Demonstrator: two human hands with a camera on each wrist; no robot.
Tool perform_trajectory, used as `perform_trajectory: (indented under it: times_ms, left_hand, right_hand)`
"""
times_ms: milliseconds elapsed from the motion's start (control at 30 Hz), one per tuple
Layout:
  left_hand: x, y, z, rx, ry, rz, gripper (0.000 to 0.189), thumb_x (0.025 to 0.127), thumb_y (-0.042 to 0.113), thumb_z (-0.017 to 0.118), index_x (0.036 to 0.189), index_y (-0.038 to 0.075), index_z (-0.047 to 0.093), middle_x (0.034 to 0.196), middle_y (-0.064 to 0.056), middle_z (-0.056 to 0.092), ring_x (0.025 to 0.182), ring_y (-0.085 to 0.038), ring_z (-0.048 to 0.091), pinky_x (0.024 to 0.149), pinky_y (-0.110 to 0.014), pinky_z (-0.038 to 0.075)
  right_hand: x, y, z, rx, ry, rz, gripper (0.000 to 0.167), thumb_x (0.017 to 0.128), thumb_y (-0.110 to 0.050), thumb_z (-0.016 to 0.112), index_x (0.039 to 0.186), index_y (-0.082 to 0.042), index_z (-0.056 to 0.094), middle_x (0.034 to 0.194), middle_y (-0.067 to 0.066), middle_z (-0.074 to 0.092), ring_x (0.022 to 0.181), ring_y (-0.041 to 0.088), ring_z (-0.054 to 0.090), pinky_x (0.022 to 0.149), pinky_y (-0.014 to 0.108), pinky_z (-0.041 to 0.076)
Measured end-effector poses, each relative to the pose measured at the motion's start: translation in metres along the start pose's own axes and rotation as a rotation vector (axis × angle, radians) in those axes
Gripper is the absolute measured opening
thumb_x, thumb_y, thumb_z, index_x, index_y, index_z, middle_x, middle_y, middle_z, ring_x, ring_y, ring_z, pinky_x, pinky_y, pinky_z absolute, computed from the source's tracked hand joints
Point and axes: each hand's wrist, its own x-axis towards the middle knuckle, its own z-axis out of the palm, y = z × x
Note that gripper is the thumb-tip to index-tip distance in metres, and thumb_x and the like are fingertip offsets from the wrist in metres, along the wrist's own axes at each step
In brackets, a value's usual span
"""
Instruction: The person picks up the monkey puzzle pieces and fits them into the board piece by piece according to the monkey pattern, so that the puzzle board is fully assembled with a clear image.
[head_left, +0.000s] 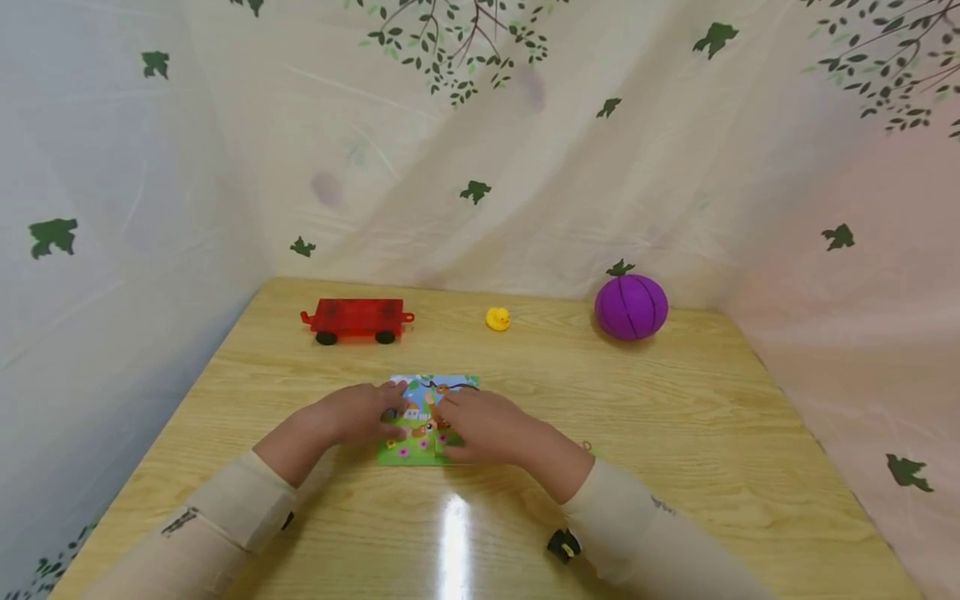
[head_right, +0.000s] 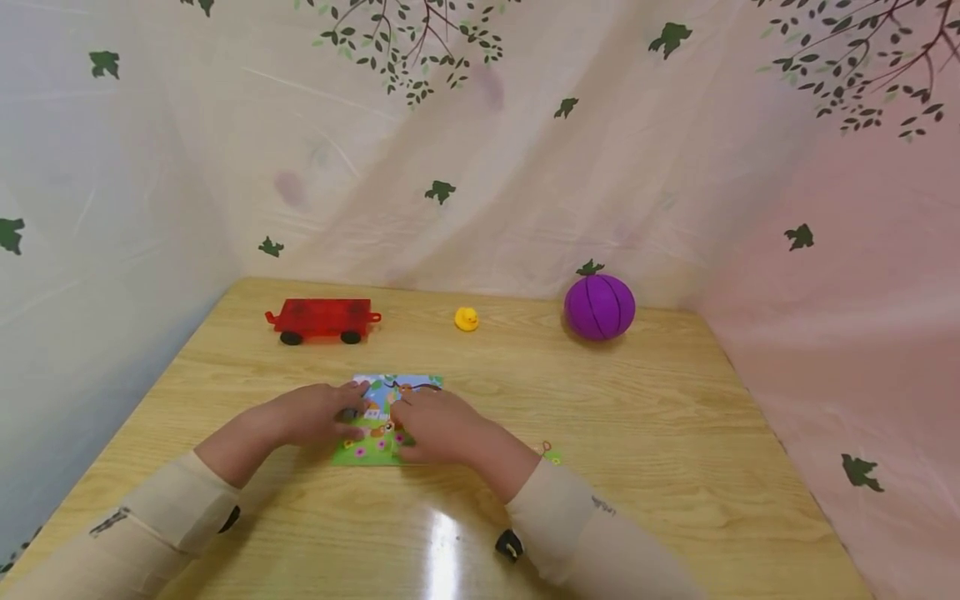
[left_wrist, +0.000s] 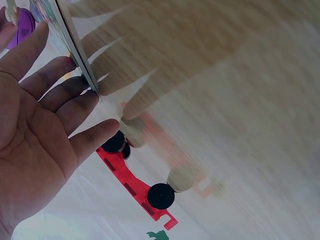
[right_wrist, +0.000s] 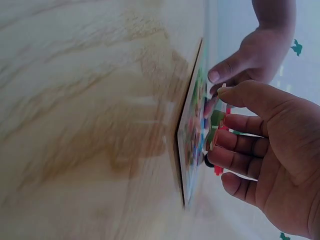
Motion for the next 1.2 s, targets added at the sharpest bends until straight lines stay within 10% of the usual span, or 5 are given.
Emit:
perform_trajectory:
  times_ms: [633,933,1200]
  left_hand:
    - [-0.001,0.003,0.002,0.017,0.038,0.042,0.057,0.095,0.046,0.06,0.137,0.007,0.057,0.157,-0.018,0.033,0.144,-0.037,0.033,0.112,-0.053,0.035]
    - [0.0,0.003,0.005,0.032,0.07,0.05,0.054,0.092,0.044,0.065,0.132,0.007,0.059,0.154,-0.02,0.037,0.139,-0.038,0.04,0.106,-0.053,0.041]
    - [-0.002,0.005,0.006,0.067,0.098,0.065,0.044,0.092,0.04,0.068,0.123,0.009,0.061,0.152,-0.023,0.04,0.136,-0.039,0.044,0.101,-0.052,0.046]
  right_hand:
    - [0.029,-0.015,0.014,-0.086,-0.033,-0.016,0.027,0.094,-0.042,0.062,0.111,-0.022,0.066,0.113,-0.001,0.062,0.127,0.027,0.055,0.114,0.041,0.036]
    - [0.012,-0.017,0.009,-0.069,-0.051,-0.033,0.035,0.096,-0.041,0.062,0.124,-0.02,0.065,0.114,-0.003,0.06,0.106,0.015,0.058,0.093,0.03,0.051]
    - [-0.002,-0.021,0.01,-0.086,-0.083,-0.07,0.048,0.096,-0.047,0.06,0.137,-0.021,0.058,0.137,0.003,0.05,0.121,0.017,0.05,0.093,0.033,0.051]
